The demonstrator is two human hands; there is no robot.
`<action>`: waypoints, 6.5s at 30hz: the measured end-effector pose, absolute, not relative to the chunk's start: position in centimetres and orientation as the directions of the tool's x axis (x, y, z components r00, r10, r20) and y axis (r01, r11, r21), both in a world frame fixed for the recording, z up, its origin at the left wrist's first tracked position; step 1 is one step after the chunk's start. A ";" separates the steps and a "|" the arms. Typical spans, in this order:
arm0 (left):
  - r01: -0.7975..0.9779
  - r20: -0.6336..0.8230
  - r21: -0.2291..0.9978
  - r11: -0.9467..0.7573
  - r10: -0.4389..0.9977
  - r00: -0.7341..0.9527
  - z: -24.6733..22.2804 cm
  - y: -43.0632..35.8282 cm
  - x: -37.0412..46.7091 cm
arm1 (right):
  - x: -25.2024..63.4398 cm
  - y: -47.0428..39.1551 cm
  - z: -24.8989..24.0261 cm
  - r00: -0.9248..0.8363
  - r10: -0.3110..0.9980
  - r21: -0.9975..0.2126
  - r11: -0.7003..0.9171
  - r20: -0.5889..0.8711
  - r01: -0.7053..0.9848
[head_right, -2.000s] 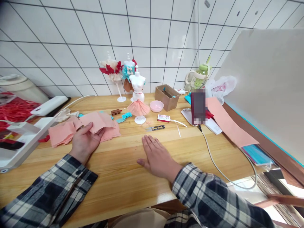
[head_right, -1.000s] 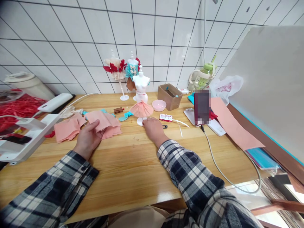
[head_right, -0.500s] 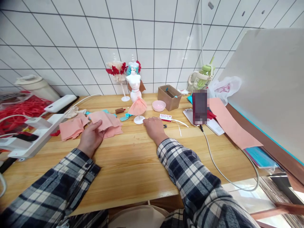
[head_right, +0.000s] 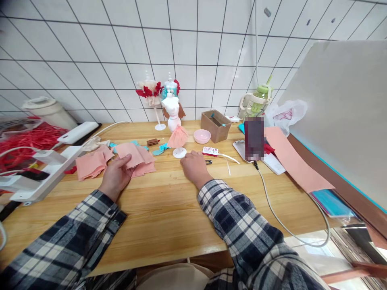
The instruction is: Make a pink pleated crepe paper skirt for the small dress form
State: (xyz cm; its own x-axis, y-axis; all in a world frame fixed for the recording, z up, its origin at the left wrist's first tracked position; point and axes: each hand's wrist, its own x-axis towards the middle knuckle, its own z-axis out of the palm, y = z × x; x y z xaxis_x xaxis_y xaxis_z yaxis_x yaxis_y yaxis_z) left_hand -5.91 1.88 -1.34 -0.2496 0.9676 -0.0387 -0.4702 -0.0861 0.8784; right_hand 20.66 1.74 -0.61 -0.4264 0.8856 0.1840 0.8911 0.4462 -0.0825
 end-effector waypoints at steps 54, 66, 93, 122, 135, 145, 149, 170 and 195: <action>-0.416 -0.034 0.907 -0.064 0.974 -0.224 -1.1 1.5 -5.3 | 18.7 -6.4 -1.1 -0.582 0.812 -0.300 0.564 0.032 0.770; -0.443 -0.062 0.896 -0.030 0.980 -0.192 -0.8 1.3 -5.4 | 23.0 -2.4 3.1 -0.226 0.883 -0.656 0.459 0.411 0.599; -0.418 -0.051 0.908 -0.009 0.990 -0.132 -1.0 2.0 -5.5 | 32.3 11.9 6.4 0.097 0.880 -0.096 -0.059 0.464 0.994; -0.435 -0.034 0.900 -0.032 0.989 -0.144 -1.6 2.1 -5.5 | 26.1 -6.6 -0.1 -0.463 0.852 -0.252 0.517 0.246 0.818; -0.410 -0.025 0.911 -0.043 0.987 -0.158 -1.1 1.7 -5.3 | 17.8 -10.8 -0.9 -0.728 0.685 -0.404 0.677 0.039 0.616; -0.393 -0.023 0.919 -0.038 0.989 -0.148 -1.4 1.8 -5.6 | 21.8 -11.8 -1.6 -0.857 0.493 -0.383 0.828 0.149 0.410; -0.393 -0.022 0.919 -0.033 0.991 -0.135 -1.4 1.8 -5.5 | 22.1 -11.9 -1.2 -0.795 0.598 -0.384 0.761 0.104 0.523; -0.374 -0.020 0.927 -0.039 0.988 -0.152 -1.2 1.8 -5.3 | 21.8 -11.1 -0.2 -0.651 0.758 -0.411 0.580 -0.047 0.704; -0.372 -0.025 0.928 -0.035 0.988 -0.155 -0.9 1.4 -5.1 | 19.3 -9.0 -2.1 -0.675 0.713 -0.567 0.640 0.188 0.518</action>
